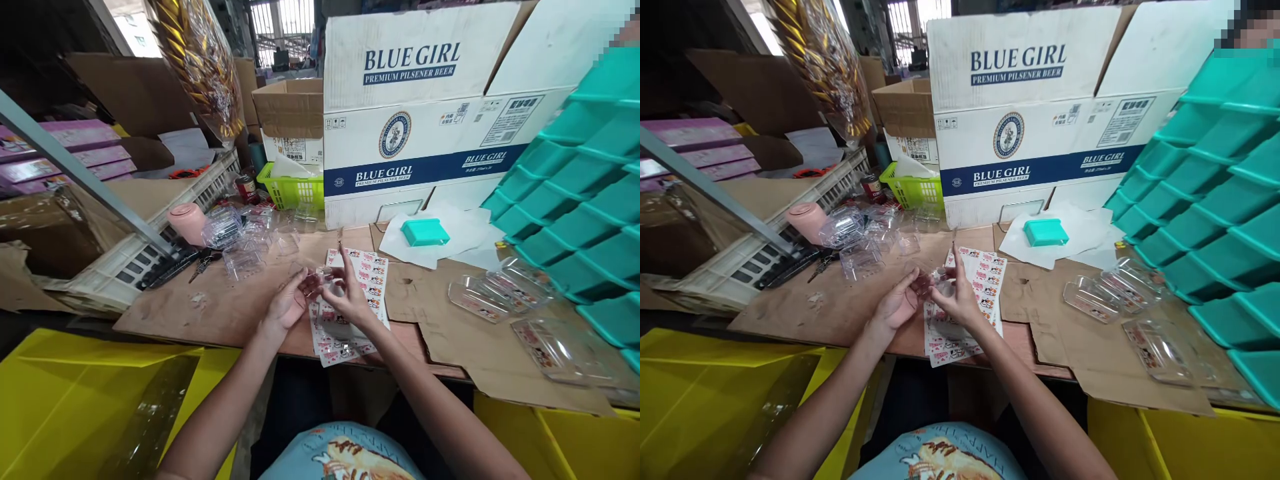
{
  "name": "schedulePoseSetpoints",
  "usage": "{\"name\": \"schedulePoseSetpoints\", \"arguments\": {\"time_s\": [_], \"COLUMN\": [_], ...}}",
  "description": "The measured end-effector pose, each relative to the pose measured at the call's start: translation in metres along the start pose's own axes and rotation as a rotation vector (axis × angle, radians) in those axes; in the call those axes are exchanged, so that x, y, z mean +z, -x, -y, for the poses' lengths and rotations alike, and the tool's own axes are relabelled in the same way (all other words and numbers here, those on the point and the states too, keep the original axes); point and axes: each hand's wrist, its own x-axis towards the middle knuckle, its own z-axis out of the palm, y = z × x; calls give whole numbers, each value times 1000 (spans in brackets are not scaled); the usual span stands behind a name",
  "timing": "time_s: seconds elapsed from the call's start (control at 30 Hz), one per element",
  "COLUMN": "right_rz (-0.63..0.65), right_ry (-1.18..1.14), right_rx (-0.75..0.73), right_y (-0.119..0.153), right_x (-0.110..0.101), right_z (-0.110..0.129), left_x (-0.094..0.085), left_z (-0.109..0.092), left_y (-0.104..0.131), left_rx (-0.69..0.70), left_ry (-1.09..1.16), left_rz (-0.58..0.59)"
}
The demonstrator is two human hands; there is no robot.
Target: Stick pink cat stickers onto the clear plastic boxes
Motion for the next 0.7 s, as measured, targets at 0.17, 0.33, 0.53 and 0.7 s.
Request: {"name": "schedulePoseSetpoints", "arguments": {"time_s": [0.17,0.33,0.53,0.7], "right_rz": [49,360,371,363], "right_ry": [-314,-793,-944,-988], "right_rx": [153,415,470,479], "right_y": [27,62,80,85], "right_x": [-49,-71,-71,-71], "right_z": [34,57,50,45], "left_x": [20,38,50,50], "left_z": [0,16,34,39], "left_y": [23,36,41,43], "left_rx": [94,57,45,59], "left_ry": [-11,-9,-32,-76], "left_rz": [142,165,104,157]}}
